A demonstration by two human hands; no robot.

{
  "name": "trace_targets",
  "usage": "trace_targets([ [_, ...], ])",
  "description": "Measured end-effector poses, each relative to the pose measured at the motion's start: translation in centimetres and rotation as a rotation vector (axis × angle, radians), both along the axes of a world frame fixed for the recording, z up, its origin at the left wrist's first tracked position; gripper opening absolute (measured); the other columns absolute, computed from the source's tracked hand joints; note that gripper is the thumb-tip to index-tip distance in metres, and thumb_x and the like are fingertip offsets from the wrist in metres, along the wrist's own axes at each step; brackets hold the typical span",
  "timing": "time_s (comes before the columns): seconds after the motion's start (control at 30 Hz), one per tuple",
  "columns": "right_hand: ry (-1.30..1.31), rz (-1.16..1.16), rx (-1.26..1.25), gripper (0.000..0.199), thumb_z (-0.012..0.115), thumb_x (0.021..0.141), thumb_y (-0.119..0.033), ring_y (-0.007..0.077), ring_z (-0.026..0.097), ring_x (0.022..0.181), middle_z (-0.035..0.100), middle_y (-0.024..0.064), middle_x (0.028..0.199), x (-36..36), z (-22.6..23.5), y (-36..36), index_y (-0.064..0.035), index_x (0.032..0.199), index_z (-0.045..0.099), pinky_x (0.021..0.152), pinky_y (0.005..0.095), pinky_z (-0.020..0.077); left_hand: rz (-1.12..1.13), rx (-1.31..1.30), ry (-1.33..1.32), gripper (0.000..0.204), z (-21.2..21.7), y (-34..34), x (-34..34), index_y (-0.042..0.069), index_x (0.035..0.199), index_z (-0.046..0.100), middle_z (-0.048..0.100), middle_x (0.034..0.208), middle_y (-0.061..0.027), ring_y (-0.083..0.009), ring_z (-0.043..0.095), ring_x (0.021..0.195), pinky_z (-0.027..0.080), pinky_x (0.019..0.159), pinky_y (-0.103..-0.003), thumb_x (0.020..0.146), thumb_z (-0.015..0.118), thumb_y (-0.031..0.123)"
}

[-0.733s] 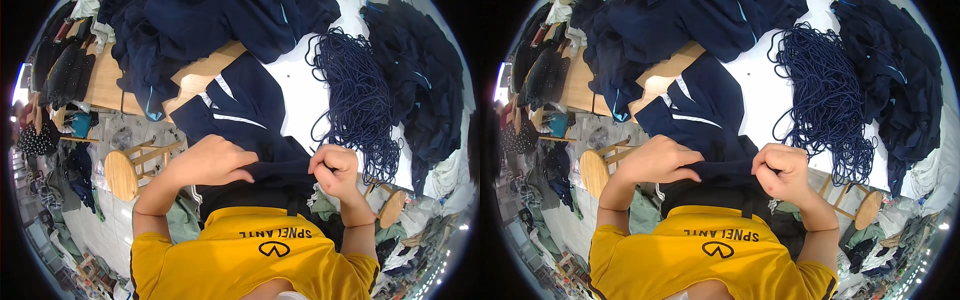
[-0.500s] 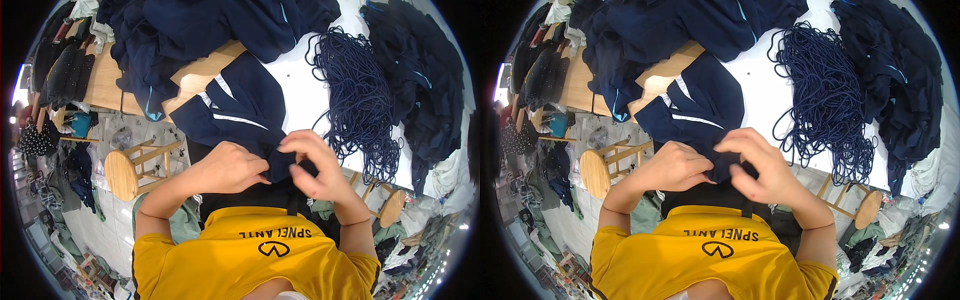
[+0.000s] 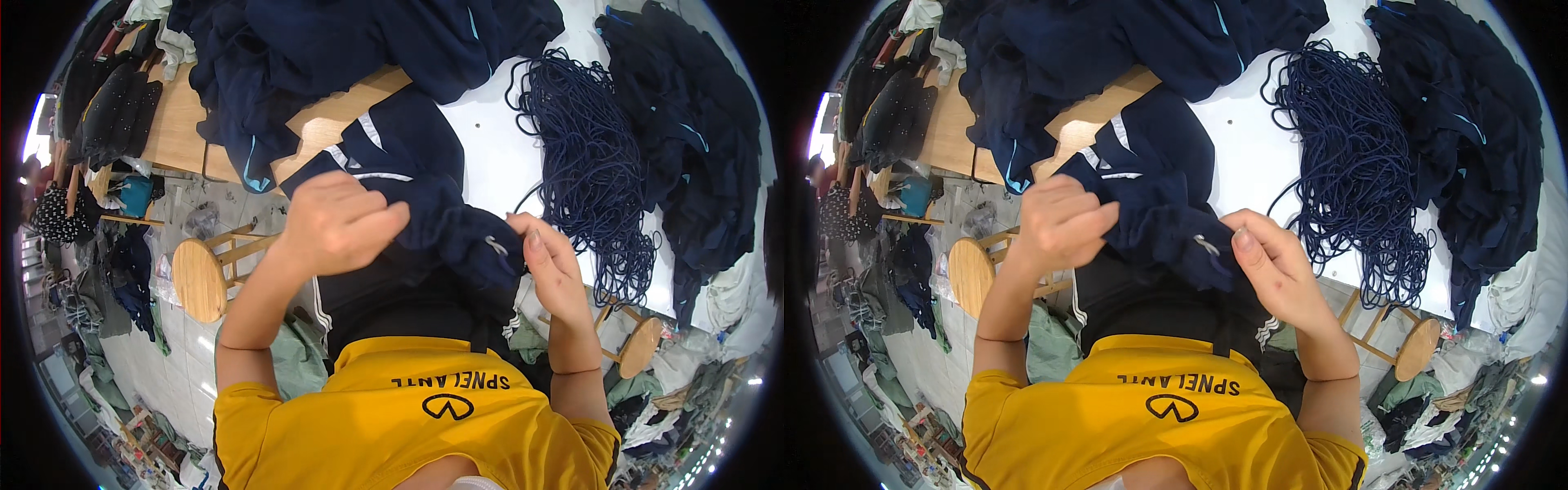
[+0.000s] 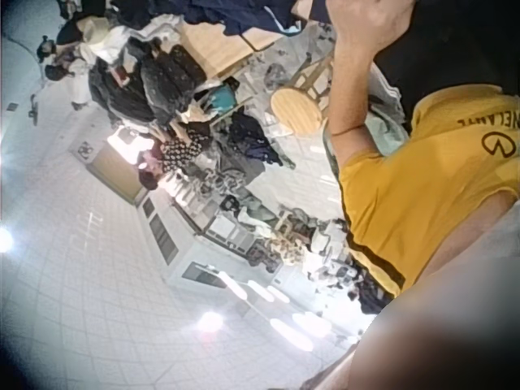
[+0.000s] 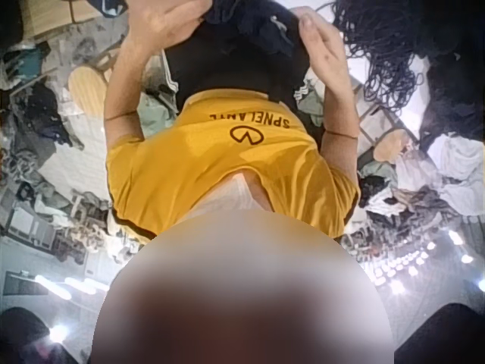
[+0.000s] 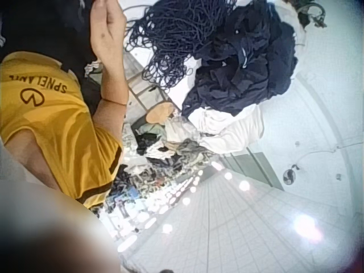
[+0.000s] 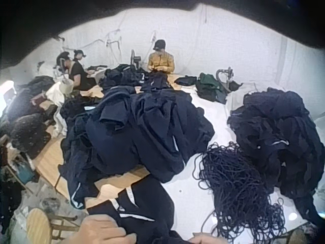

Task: Threading drawstrings into the waistbands of navy blue garments using a metal threading tool.

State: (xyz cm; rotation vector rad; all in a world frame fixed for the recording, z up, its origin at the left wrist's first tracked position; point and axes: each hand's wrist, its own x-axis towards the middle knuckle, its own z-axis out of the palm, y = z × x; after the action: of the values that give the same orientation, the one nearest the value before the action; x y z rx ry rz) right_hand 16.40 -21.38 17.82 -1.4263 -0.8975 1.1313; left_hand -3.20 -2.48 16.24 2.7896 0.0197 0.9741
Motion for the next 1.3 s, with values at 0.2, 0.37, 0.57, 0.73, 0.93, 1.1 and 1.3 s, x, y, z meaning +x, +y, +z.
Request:
trace_targets([
  [0.2, -0.433, 0.150, 0.159, 0.015, 0.063, 0.084, -0.016, 0.0113, 0.042, 0.059, 0.056, 0.0017, 0.071, 3.1, 1.7, -1.8, -0.0050, 0.075, 0.056, 0.070, 0.0302, 0.0335, 0.171, 0.040, 0.047, 0.018, -2.0, 6.0, -3.2, 0.010, 0.075, 0.064, 0.053, 0.058, -0.0018, -0.0194, 0.056, 0.055, 0.046, 0.060, -0.032, 0.059, 0.068, 0.005],
  [0.37, -0.650, -0.013, 0.322, 0.065, 0.083, 0.065, -0.034, 0.0326, 0.054, 0.109, 0.059, 0.0127, 0.112, 1.0, 1.6, 0.8, -0.0059, 0.119, 0.061, 0.094, 0.0358, 0.0419, 0.068, 0.169, -0.135, 0.017, -1.2, 2.1, 1.4, 0.015, 0.074, 0.063, 0.050, 0.062, 0.0036, -0.0149, 0.051, 0.061, 0.047, 0.066, -0.031, 0.057, 0.065, 0.015],
  [0.57, -0.678, 0.000, 0.256, 0.037, 0.063, 0.063, 0.009, 0.0206, 0.068, 0.074, 0.069, 0.0115, 0.083, 1.9, 0.1, 0.8, -0.0039, 0.097, 0.071, 0.065, 0.0250, 0.0505, 0.021, -0.214, -0.031, 0.018, -1.4, -2.6, 4.0, 0.012, 0.077, 0.061, 0.050, 0.065, 0.0007, -0.0170, 0.057, 0.062, 0.046, 0.064, -0.028, 0.070, 0.073, 0.022],
  [0.73, -0.636, -0.034, 0.072, 0.013, 0.069, 0.069, 0.002, 0.0141, 0.064, 0.061, 0.066, 0.0072, 0.070, 3.5, 0.3, -1.6, -0.0011, 0.081, 0.066, 0.056, 0.0213, 0.0446, -0.038, -0.682, 0.393, 0.019, -4.1, -3.4, 1.0, 0.003, 0.088, 0.068, 0.067, 0.073, -0.0128, -0.0277, 0.064, 0.062, 0.048, 0.054, -0.030, 0.077, 0.074, 0.017],
  [0.93, -0.605, 0.011, -0.021, 0.014, 0.067, 0.072, 0.000, 0.0113, 0.058, 0.058, 0.058, 0.0057, 0.065, 3.4, 1.6, -1.6, -0.0010, 0.078, 0.054, 0.055, 0.0212, 0.0410, -0.195, -0.712, 0.378, 0.021, -4.5, -4.9, 0.3, 0.004, 0.084, 0.065, 0.061, 0.062, -0.0109, -0.0278, 0.061, 0.056, 0.043, 0.047, -0.033, 0.080, 0.072, 0.024],
  [1.1, -0.626, -0.216, -0.046, 0.013, 0.063, 0.069, 0.002, 0.0059, 0.049, 0.057, 0.053, 0.0010, 0.063, 3.0, 4.5, -3.1, -0.0024, 0.077, 0.053, 0.053, 0.0200, 0.0351, -0.215, -0.823, 0.401, 0.025, -2.1, -4.9, -0.5, 0.005, 0.078, 0.061, 0.057, 0.058, -0.0096, -0.0269, 0.059, 0.055, 0.040, 0.045, -0.033, 0.080, 0.072, 0.028],
  [1.3, -0.722, 0.235, -0.001, 0.038, 0.075, 0.071, -0.013, 0.0345, 0.065, 0.080, 0.063, 0.0132, 0.090, 1.1, 2.8, -1.0, -0.0060, 0.102, 0.052, 0.068, 0.0353, 0.0509, -0.151, -0.625, 0.243, 0.020, -2.2, -6.1, 1.0, 0.003, 0.076, 0.062, 0.056, 0.057, -0.0091, -0.0268, 0.060, 0.054, 0.045, 0.050, -0.032, 0.071, 0.075, 0.018],
])
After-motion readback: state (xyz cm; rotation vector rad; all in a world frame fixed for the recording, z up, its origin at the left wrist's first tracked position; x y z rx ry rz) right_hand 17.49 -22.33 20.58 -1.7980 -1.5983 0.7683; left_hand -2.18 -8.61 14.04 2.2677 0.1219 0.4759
